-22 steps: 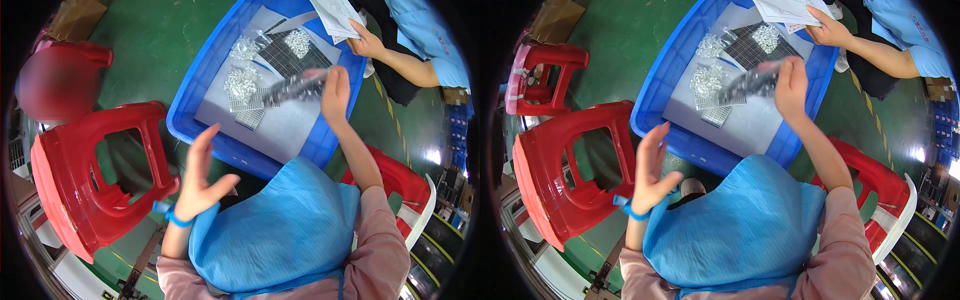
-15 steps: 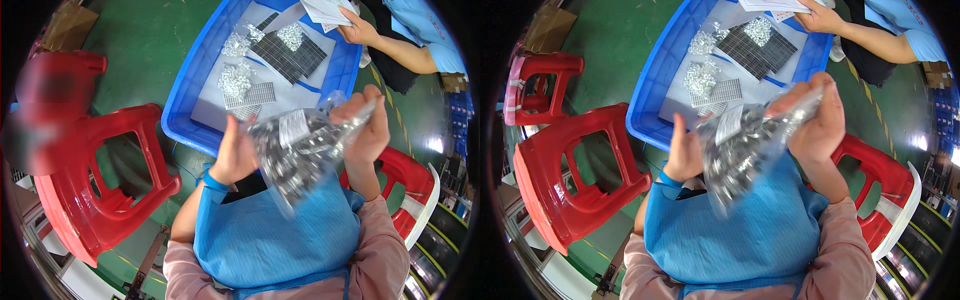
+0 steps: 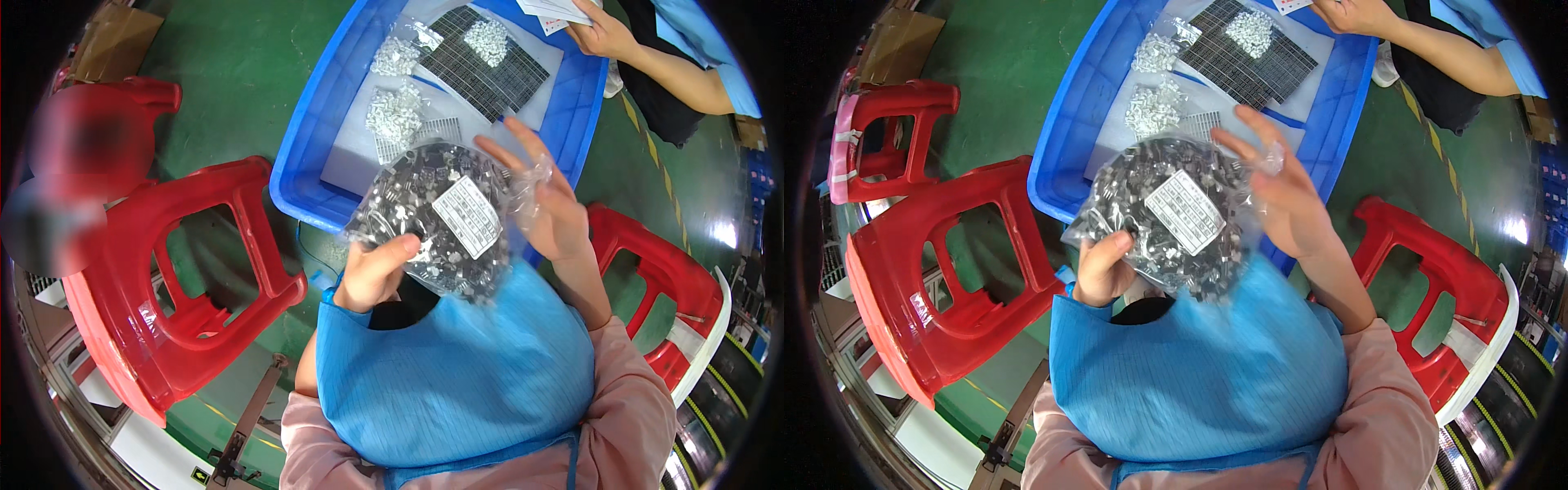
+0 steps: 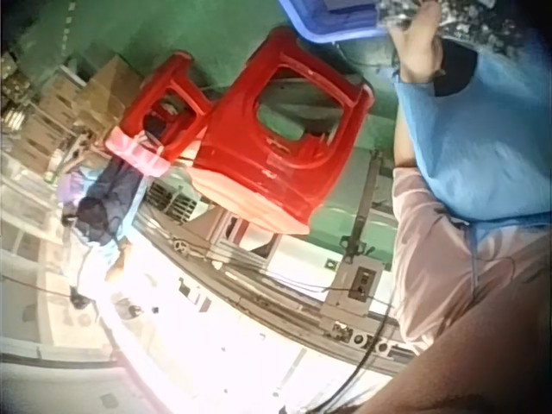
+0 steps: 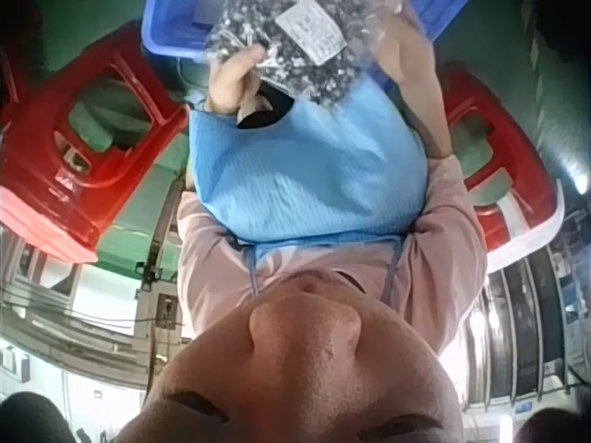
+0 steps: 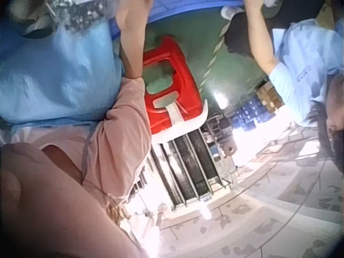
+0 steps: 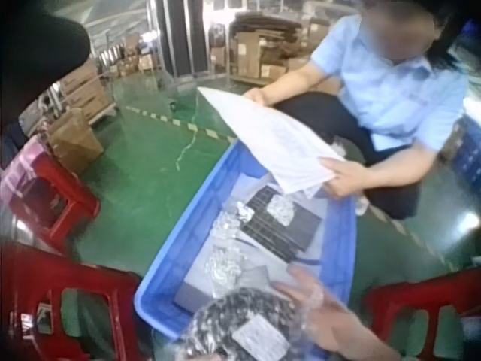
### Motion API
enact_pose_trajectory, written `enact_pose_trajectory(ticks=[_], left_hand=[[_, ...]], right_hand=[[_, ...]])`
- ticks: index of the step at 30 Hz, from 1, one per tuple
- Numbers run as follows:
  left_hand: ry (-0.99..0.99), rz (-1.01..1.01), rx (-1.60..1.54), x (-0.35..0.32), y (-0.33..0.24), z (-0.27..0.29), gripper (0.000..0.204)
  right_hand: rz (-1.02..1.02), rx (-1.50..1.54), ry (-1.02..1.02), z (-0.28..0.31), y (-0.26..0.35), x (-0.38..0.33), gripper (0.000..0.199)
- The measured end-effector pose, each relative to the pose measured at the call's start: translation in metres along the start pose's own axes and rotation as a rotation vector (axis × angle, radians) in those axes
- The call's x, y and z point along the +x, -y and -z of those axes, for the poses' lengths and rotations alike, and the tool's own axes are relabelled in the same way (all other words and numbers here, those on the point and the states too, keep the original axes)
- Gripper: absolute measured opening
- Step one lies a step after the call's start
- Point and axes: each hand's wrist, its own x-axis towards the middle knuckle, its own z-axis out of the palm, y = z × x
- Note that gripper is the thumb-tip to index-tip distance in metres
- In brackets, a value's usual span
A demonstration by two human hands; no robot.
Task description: The person carries a crate of electronic components to the workstation, unloads bags of parts, and places circuit boards and component panels onto the conveyor line.
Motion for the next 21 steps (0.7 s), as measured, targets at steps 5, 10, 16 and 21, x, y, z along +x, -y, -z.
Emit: enact_pose_trajectory(ticks=[5,10,16,21], left_hand=[[0.007,-0.134,0.266,-0.008,-0.017,-0.004,0.074],[0.219,-0.319,0.408,-0.013,-0.030,-0.007,0.077],[0.412,-0.355,0.538,-0.015,-0.040,-0.005,0.073],[0.461,-0.443,0.719,-0.017,-0.053,-0.012,0.071]], right_hand=[[-0.004,-0.144,0.093,-0.017,-0.005,-0.001,0.073],[0.119,-0.127,0.111,-0.031,0.000,-0.013,0.077],[0.224,-0.177,0.146,-0.031,0.000,-0.018,0.079],[0.212,-0.201,0.146,-0.039,0.007,-0.017,0.081]])
